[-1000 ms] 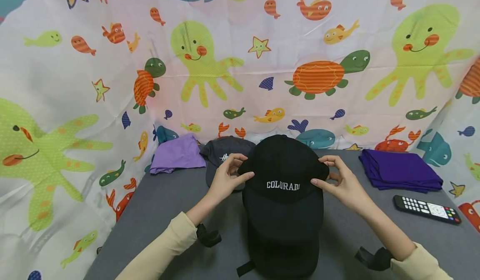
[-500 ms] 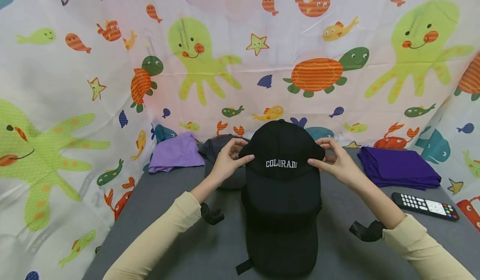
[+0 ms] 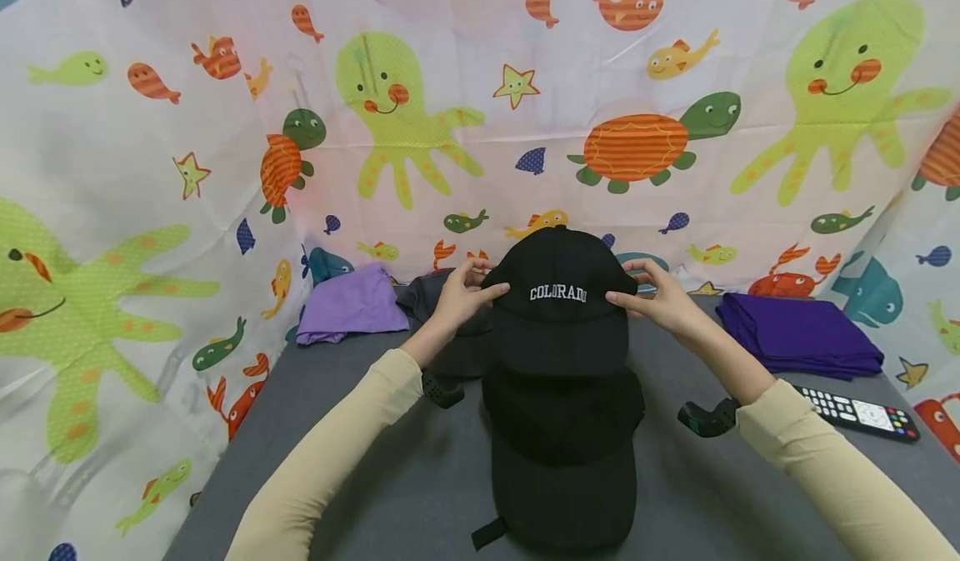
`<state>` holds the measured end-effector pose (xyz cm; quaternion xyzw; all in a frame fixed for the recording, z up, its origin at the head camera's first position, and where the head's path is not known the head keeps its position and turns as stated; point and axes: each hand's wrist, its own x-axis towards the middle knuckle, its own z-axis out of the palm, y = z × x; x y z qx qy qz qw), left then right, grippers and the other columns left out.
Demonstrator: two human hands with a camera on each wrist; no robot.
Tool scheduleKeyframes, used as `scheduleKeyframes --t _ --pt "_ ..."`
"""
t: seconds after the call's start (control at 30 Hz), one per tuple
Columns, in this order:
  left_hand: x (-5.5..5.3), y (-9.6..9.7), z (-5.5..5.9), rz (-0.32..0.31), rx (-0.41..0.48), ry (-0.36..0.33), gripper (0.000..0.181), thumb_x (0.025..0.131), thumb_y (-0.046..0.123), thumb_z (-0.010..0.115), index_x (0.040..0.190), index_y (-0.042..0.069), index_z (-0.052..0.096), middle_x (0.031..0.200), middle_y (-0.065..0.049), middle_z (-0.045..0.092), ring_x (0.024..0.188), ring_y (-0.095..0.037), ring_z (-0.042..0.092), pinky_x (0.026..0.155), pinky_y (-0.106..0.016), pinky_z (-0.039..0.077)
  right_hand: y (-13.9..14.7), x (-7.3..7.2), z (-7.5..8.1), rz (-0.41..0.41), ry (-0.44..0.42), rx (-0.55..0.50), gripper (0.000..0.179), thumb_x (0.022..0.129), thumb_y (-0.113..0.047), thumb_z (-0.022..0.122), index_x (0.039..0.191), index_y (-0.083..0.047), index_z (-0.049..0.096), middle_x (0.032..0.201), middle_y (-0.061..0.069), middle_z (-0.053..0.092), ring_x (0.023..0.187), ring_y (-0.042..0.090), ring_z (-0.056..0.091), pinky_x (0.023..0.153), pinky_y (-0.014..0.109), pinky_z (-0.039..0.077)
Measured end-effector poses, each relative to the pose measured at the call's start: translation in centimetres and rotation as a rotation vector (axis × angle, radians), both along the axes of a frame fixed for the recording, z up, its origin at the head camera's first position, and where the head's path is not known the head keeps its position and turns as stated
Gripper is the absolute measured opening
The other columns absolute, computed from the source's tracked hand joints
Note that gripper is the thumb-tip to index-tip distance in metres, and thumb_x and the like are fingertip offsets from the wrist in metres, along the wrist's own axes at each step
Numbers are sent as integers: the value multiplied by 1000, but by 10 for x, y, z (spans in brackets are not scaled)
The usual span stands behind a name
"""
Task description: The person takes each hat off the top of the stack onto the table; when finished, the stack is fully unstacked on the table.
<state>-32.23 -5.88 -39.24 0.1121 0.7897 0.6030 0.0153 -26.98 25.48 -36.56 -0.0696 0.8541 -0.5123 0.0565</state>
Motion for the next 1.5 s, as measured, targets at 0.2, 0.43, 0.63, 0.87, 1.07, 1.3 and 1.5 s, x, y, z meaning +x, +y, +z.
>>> scheduleKeyframes --t 0.2,0.43,0.63,0.87,1.07,1.3,1.5 --pt "-20 5 -4 28 -54 -15 41 80 27 74 115 17 57 120 -13 54 97 -28 60 81 -48 51 0 -17 -8 -30 -17 20 72 86 -43 63 138 -9 26 136 26 28 109 38 50 89 47 47" --pt "-44 14 -11 52 -93 -1 41 80 26 74 115 15 57 108 -16 60 82 -34 65 81 -45 52 1 -39 -17 -48 -12 -10 69 89 -37 60 139 -6 24 133 28 30 106 37 52 88 42 49" --pt "-56 26 -22 88 -134 38 39 80 23 74 114 11 58 91 -17 61 72 -28 66 68 -32 54 5 -56 -32 -93 15 15 65 89 -35 60 136 -4 28 128 28 34 101 37 53 78 32 51" --pt "-65 32 -36 123 -161 41 37 80 20 74 112 9 58 87 -17 65 68 -27 65 62 -29 53 3 -67 -48 -133 27 39 61 90 -29 61 136 -2 31 129 30 35 101 39 53 82 44 51" --pt "-68 35 -51 109 -186 -35 35 81 21 73 110 8 58 92 -15 62 65 -23 64 61 -27 53 3 -71 -63 -155 -1 97 62 89 -32 62 136 -4 32 131 29 36 104 41 51 86 50 47" --pt "-63 42 -58 80 -255 -30 33 83 21 71 109 6 59 94 -18 63 67 -26 66 60 -27 52 9 -71 -79 -150 -17 111 61 91 -28 60 137 0 31 130 33 36 106 44 50 86 50 49" --pt "-59 45 -61 50 -275 -45 34 83 19 70 111 2 59 101 -21 62 70 -28 67 61 -27 54 13 -73 -93 -176 -71 178 63 91 -32 58 138 0 30 134 34 33 103 43 55 84 46 50"
